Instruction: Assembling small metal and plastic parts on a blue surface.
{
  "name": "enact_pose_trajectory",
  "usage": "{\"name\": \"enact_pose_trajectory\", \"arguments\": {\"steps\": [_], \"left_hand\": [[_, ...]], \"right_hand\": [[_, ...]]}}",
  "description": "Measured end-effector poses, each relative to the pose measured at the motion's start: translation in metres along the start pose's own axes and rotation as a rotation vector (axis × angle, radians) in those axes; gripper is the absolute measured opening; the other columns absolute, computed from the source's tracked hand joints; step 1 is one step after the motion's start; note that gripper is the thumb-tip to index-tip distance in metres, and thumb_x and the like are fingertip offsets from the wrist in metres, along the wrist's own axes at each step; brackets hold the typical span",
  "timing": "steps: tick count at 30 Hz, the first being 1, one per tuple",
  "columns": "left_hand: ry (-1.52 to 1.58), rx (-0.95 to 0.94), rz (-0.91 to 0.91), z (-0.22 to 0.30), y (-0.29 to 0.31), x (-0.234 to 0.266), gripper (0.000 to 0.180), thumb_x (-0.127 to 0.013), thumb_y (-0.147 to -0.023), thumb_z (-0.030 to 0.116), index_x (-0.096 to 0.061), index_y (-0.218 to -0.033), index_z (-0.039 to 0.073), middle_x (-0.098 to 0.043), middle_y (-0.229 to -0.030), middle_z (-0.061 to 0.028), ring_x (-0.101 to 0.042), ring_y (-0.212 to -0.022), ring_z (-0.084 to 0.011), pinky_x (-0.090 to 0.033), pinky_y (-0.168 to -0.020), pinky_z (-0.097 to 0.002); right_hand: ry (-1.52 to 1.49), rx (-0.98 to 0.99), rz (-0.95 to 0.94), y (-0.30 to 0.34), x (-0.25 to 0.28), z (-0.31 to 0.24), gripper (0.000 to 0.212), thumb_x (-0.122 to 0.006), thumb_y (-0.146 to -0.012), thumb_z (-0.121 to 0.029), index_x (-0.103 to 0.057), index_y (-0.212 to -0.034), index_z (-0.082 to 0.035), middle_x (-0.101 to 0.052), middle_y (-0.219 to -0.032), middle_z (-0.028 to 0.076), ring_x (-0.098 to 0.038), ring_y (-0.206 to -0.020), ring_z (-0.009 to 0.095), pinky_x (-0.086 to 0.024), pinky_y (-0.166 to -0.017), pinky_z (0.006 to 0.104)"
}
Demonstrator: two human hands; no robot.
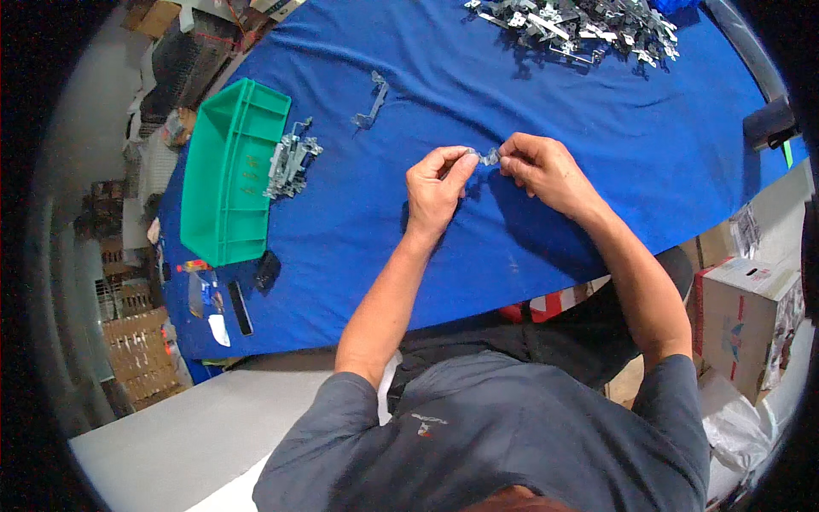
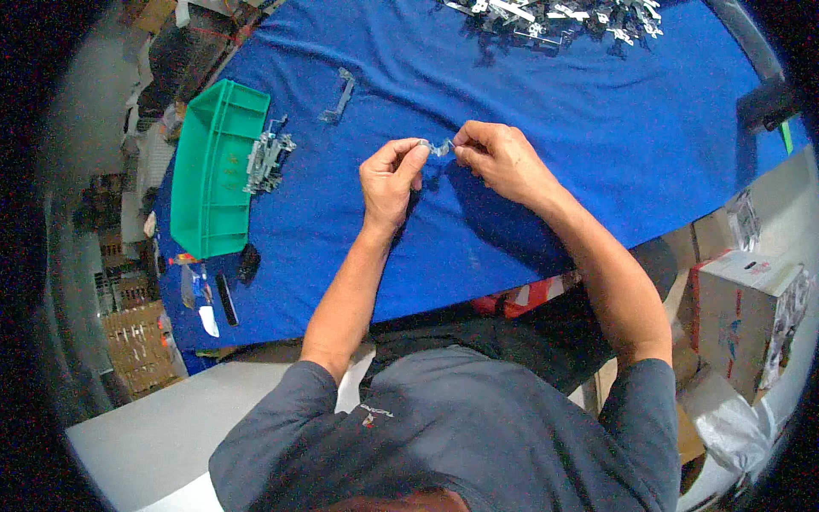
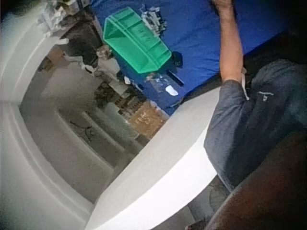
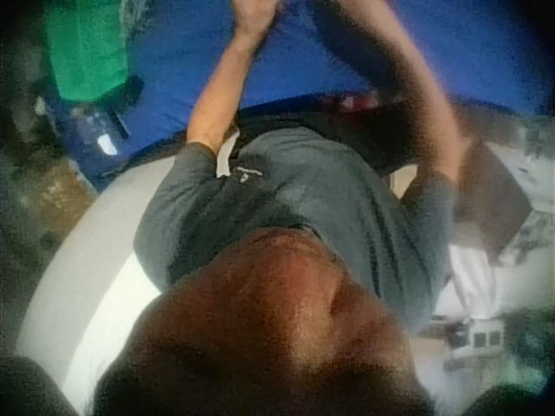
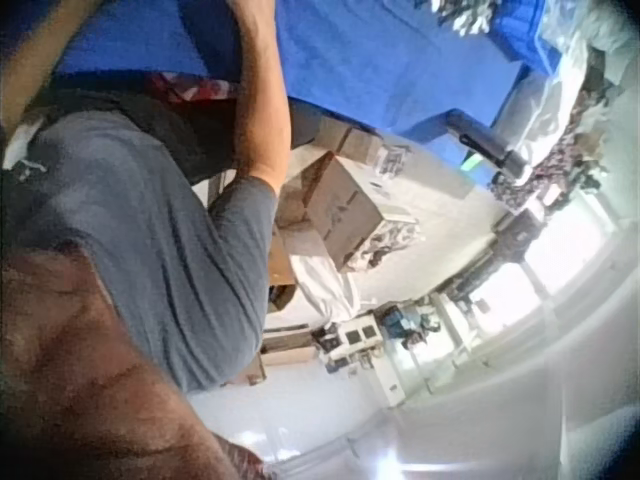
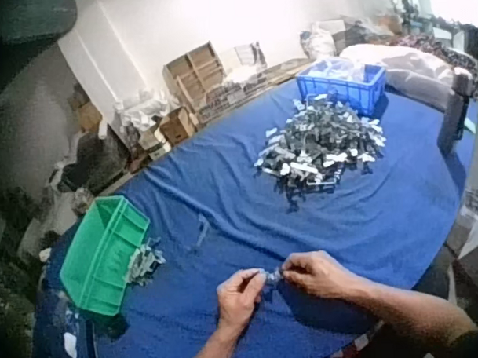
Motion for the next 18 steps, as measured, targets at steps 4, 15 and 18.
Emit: {"name": "enact_pose_trajectory", "arguments": {"steps": [4,15,18], "left_hand": [[0.012,0.007,-0.003,0.000,0.001,-0.002,0.013,-0.074,-0.089,0.010,-0.073,-0.098,0.001,-0.067,-0.079,0.0012,-0.054,-0.062,-0.0022,-0.042,-0.053,-0.0189],[-0.225,-0.222,-0.067,0.030,0.003,-0.007,0.014,-0.073,-0.087,0.010,-0.074,-0.096,0.000,-0.064,-0.076,-0.0015,-0.054,-0.064,-0.0064,-0.041,-0.056,-0.0235],[-0.159,-0.217,-0.077,0.028,0.004,-0.008,0.014,-0.074,-0.086,0.011,-0.073,-0.096,0.001,-0.063,-0.074,-0.0040,-0.054,-0.063,-0.0082,-0.042,-0.056,-0.0257]], "right_hand": [[-0.033,-0.021,0.008,-0.002,0.001,0.003,0.015,-0.061,-0.096,-0.016,-0.064,-0.098,-0.002,-0.062,-0.072,0.003,-0.056,-0.060,0.009,-0.046,-0.049,0.0272],[-0.380,-0.079,-0.031,-0.004,-0.006,0.001,0.019,-0.057,-0.098,-0.011,-0.064,-0.110,0.003,-0.064,-0.090,0.005,-0.060,-0.077,0.011,-0.052,-0.068,0.0265],[-0.457,-0.154,-0.057,-0.002,-0.006,0.007,0.019,-0.058,-0.098,-0.012,-0.064,-0.110,0.002,-0.064,-0.090,0.004,-0.060,-0.077,0.011,-0.052,-0.069,0.0268]]}}
Point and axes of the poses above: each hand's wrist, its own y-axis away from the middle knuckle, its own x-axis out of the back of the hand, z = x × y, the point moved 10 cm from there along -y, towards the middle knuckle
